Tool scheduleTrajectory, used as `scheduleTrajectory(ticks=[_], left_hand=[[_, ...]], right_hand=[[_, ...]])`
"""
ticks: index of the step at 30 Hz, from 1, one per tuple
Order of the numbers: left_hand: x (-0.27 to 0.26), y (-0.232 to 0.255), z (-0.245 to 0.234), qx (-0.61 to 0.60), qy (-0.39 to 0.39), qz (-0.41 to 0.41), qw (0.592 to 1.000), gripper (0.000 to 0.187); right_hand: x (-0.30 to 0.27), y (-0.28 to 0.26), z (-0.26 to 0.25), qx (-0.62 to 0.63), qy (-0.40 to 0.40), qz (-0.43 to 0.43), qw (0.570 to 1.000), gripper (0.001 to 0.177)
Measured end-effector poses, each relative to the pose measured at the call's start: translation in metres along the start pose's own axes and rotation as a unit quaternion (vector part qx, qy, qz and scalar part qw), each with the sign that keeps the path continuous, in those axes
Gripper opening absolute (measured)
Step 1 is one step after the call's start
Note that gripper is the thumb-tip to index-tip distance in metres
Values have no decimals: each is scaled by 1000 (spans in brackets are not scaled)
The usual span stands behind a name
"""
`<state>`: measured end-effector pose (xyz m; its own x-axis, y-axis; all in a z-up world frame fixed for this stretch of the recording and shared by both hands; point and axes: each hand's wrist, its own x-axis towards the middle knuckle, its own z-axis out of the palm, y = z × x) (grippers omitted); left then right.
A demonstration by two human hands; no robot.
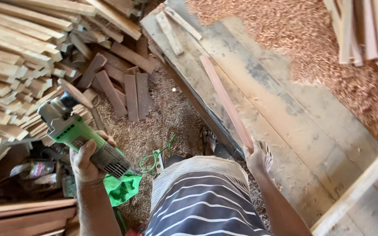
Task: The person uses an angle grinder to sand several wooden strips on a workbench, picking up and rotating the strips by hand to reach different sides.
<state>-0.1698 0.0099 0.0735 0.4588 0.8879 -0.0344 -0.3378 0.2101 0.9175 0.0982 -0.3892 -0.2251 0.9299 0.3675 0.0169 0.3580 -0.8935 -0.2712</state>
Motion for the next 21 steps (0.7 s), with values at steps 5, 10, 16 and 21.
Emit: scheduleTrajectory(ticks=[5, 10, 16, 21], left_hand=[[18, -10, 21, 7, 9, 11, 1000, 28], [29, -9, 26, 42, -43, -50, 997, 58], [23, -21, 30, 60, 24, -65, 996, 36], [13, -16, 35, 78, 59, -61, 993, 38]], right_hand=[[50, -7, 4, -19, -49, -20, 998, 54], [46, 31, 2, -17, -104, 22, 994, 61], [101, 11, 17, 25, -218, 70, 973, 59], [199, -51, 55, 72, -196, -8, 978, 53]])
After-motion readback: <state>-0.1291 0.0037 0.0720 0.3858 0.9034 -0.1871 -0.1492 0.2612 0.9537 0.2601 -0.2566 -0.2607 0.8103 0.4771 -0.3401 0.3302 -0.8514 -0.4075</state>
